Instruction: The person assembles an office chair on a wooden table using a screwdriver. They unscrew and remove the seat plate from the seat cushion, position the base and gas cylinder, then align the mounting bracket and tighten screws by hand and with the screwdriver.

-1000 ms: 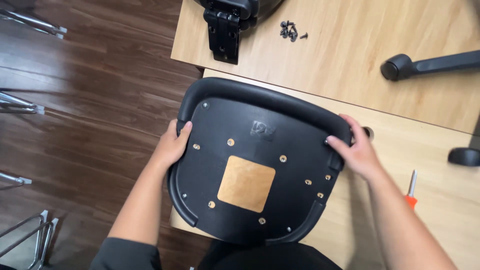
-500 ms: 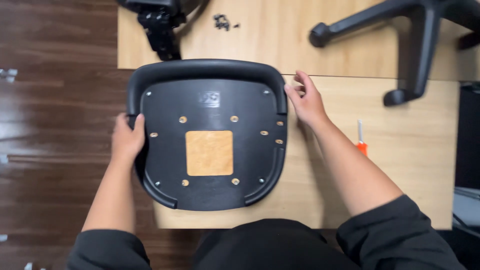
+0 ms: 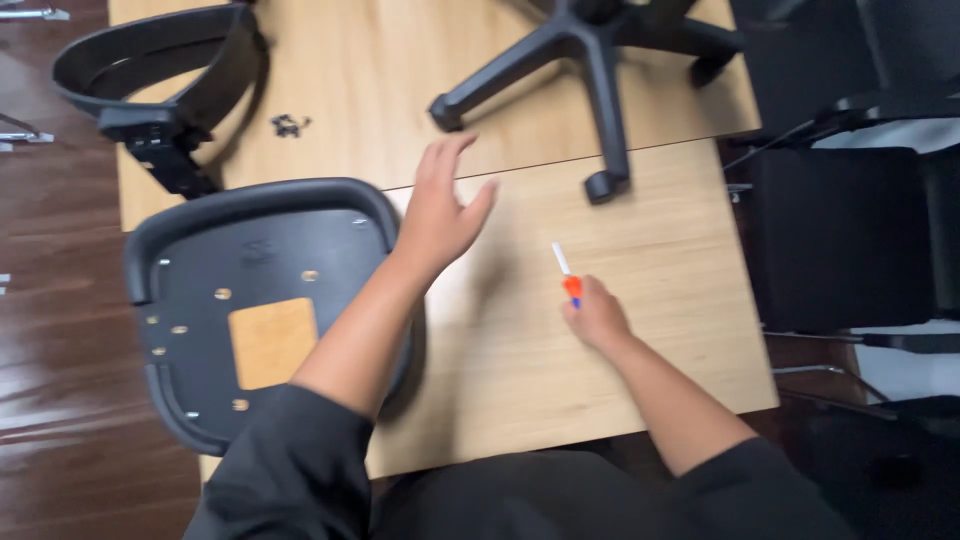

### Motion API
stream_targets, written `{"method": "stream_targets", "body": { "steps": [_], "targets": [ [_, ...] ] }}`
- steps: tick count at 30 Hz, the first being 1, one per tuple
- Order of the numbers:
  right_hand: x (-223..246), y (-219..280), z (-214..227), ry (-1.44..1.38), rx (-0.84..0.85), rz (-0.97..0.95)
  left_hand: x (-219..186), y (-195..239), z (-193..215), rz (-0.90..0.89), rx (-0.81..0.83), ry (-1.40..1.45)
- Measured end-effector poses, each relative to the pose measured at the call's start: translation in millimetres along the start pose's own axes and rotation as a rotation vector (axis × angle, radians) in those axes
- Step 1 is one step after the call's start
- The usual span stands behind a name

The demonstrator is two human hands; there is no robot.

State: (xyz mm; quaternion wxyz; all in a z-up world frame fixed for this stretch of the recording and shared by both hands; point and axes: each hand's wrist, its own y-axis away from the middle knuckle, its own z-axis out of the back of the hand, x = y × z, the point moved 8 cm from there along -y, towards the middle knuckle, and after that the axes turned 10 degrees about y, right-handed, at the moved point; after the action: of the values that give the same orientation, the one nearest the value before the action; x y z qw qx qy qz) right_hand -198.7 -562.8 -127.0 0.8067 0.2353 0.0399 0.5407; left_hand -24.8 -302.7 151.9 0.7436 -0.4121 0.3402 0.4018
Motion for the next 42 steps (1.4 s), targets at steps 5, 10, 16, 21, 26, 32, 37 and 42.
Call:
{"method": "stream_targets", "body": {
  "steps": [5, 10, 16, 21, 26, 32, 37, 42],
  "targets": [
    [-68, -25, 39, -0.380, -0.098, 0.198, -66, -91, -149, -0.101, 0.045, 0.101],
    [-152, -43, 124, -0.891, 0.161, -0.046, -154, -166, -230, -0.415, -0.217, -0.059],
    [-170, -42, 209, -1.131, 0.155, 0.031, -116, -209, -263, -0.061, -0.286, 0.201],
    [-157, -33, 258, -1.181, 0.163, 0.112, -137, -170, -235, 0.071, -0.359, 0.083],
    [-120, -20, 317, -1.198, 0.045, 0.268, -162, -112, -201, 0.007, -0.381, 0.262],
    [-91, -1, 353, -1.001, -0.238, 0.536, -198, -47, -204, -0.086, -0.237, 0.208],
    [-78, 38, 336, -0.904, -0.131, 0.898, -249, -20, -206, -0.257, -0.122, 0.262],
    [-75, 68, 335, -1.054, -0.046, 0.766, -266, -15, -199, -0.231, -0.099, 0.356]
  ]
}}
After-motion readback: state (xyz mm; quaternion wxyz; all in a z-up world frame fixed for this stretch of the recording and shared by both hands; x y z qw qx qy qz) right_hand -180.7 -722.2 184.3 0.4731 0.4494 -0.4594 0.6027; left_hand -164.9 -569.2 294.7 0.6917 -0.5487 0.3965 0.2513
